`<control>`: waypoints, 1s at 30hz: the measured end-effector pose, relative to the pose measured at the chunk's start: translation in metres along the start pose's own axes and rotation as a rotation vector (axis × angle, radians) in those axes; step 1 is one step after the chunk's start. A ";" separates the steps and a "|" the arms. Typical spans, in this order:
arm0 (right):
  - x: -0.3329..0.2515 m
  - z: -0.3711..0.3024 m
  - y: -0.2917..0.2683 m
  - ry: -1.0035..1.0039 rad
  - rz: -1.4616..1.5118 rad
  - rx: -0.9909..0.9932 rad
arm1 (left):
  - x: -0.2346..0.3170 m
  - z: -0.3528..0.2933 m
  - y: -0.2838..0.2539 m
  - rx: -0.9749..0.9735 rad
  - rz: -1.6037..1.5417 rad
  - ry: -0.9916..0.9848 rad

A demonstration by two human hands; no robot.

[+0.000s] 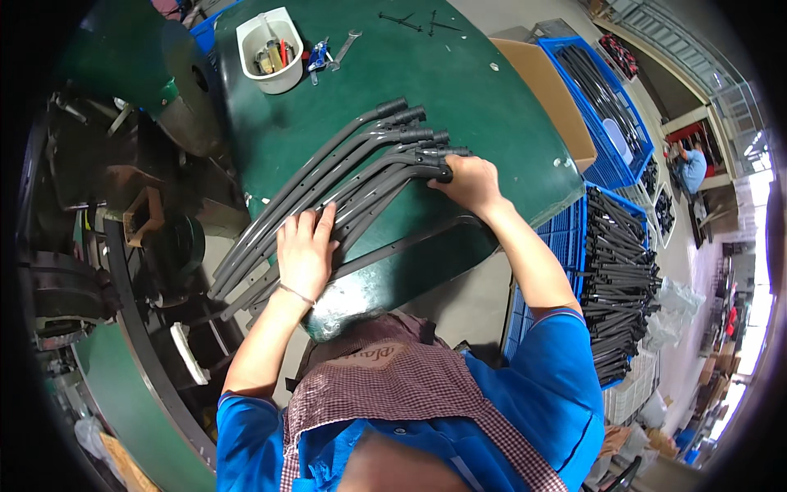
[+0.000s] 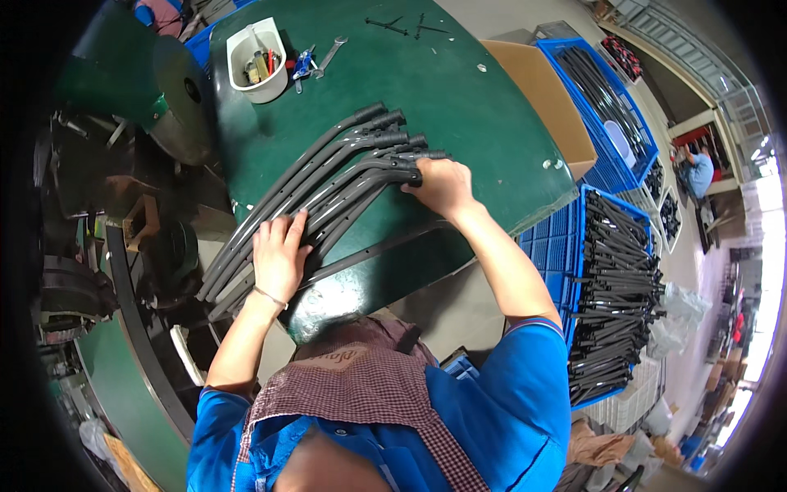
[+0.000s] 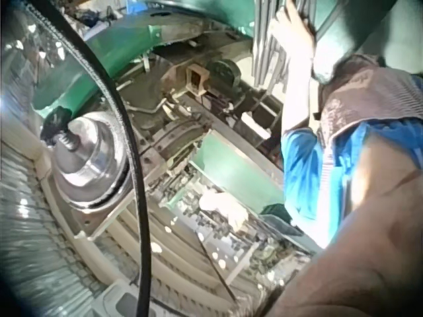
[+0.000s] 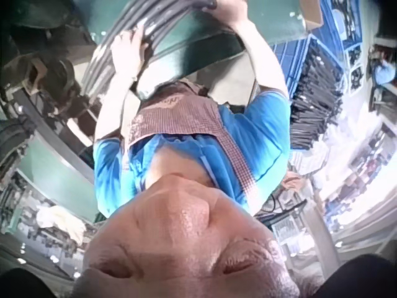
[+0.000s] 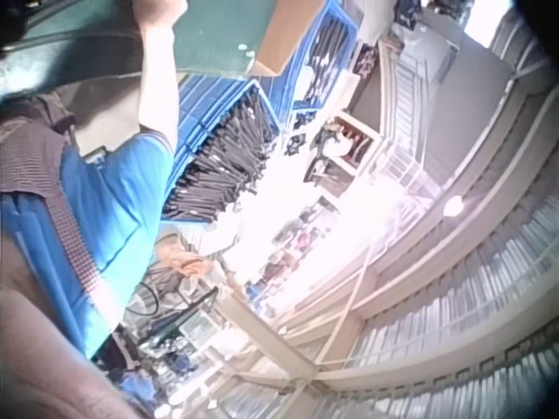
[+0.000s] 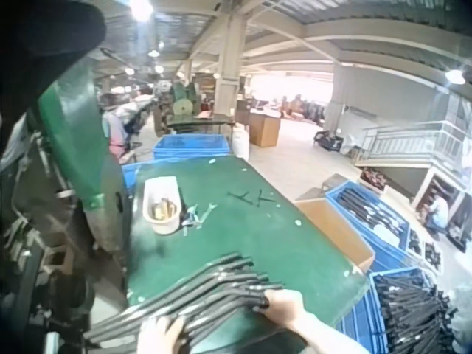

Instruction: The person repeatedly picks up long metal rods and curved metal pieces from a green workbench, inserts them into a press machine, and operates the lever to join them. The finished components are placed into a blue crate.

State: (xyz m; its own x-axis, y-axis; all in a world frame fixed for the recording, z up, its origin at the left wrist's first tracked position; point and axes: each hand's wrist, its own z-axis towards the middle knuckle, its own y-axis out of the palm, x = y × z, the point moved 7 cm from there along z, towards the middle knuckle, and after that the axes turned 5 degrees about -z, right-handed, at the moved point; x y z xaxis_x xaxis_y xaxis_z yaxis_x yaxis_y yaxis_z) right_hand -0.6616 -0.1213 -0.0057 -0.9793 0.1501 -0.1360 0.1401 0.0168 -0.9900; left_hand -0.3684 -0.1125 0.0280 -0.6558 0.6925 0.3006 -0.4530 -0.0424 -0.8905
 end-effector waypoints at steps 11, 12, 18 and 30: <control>-0.156 0.124 0.027 -0.631 0.318 0.014 | 0.072 -0.088 0.156 -0.427 -2.272 -1.013; -0.162 0.138 0.051 -0.627 0.266 -0.065 | 0.070 -0.083 0.162 -0.307 -2.339 -0.988; -0.163 0.108 0.064 -0.757 0.034 -0.398 | 0.036 -0.057 0.178 0.529 -2.224 -0.983; -0.023 0.035 0.058 -0.762 0.293 -0.974 | 0.116 -0.006 0.181 0.934 -1.959 -1.321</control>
State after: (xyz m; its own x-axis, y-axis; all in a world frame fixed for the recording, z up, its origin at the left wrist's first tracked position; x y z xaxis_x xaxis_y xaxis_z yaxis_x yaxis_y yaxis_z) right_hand -0.6359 -0.1582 -0.0618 -0.6837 -0.3279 -0.6520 0.0969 0.8447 -0.5264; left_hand -0.5235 -0.0356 -0.1004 0.8696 -0.2064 0.4486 -0.4743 -0.6018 0.6425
